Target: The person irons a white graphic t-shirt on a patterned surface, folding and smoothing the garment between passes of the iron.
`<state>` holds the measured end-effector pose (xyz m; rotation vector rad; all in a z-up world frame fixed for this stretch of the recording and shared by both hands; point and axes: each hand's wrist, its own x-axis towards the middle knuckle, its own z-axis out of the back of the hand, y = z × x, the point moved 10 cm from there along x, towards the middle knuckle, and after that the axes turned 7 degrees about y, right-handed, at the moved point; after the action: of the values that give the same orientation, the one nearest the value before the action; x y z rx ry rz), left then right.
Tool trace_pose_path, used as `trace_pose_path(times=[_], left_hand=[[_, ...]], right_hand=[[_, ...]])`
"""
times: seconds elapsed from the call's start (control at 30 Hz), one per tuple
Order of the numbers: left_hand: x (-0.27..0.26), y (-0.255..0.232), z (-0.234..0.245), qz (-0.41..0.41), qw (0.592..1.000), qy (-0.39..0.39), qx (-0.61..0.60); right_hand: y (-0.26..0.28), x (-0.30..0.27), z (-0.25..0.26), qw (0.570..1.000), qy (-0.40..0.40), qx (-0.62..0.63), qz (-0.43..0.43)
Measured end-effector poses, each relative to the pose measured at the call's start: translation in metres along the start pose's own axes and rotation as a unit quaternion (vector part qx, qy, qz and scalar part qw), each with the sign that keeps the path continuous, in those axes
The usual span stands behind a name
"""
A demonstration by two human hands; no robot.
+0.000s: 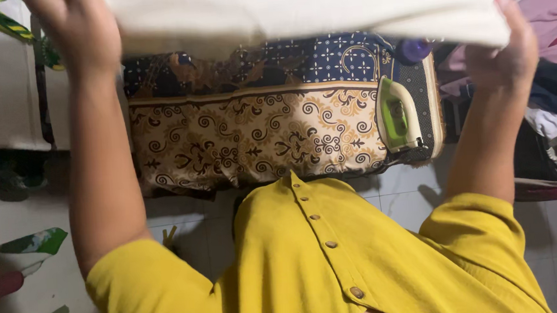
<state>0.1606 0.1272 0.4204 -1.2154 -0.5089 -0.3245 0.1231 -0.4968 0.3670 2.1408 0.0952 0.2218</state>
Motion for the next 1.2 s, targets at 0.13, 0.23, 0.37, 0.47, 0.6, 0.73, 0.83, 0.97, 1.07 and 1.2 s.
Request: trace_pose_path(times=[0.13,0.23,0.37,0.47,0.6,0.73,0.83,0.97,1.07,1.2], left_hand=[[-0.101,0.002,-0.009,0.088,0.996,0.019,0.015],[-0.19,0.003,-0.013,0.132,0.991,0.007,0.029],[-0.297,0.057,-0.023,0.223,0.974,-0.046,0.004],[-0.367,0.097,-0.042,0.176,0.977,-0.011,0.122],[-0.463,0.17,-0.079,0.286,0.938,0.122,0.156],[-0.519,0.186,-0.095,0.297,0.924,0.181,0.158],[-0.542,0.186,-0.098,0.31,0.91,0.21,0.175],[-0.561,0.182,-0.105,0.314,0.891,0.258,0.203],[-0.581,0.19,-0.108,0.364,0.839,0.331,0.232],[-0.602,0.203,-0.125,0.415,0.77,0.403,0.269]], right_hand=[[-0.044,-0.034,-0.006,0.996,0.027,-0.044,-0.07],[-0.097,-0.075,0.018,0.991,0.003,-0.076,-0.11],[-0.181,-0.15,0.115,0.954,-0.21,-0.165,-0.134],[-0.247,-0.198,0.154,0.908,-0.23,-0.286,-0.203],[-0.304,-0.243,0.168,0.861,-0.225,-0.374,-0.262],[-0.308,-0.266,0.154,0.874,-0.198,-0.39,-0.213],[-0.298,-0.284,0.148,0.84,-0.223,-0.452,-0.2],[-0.286,-0.315,0.143,0.771,-0.273,-0.534,-0.214],[-0.288,-0.337,0.134,0.719,-0.295,-0.584,-0.234],[-0.293,-0.356,0.124,0.676,-0.315,-0.621,-0.242]])
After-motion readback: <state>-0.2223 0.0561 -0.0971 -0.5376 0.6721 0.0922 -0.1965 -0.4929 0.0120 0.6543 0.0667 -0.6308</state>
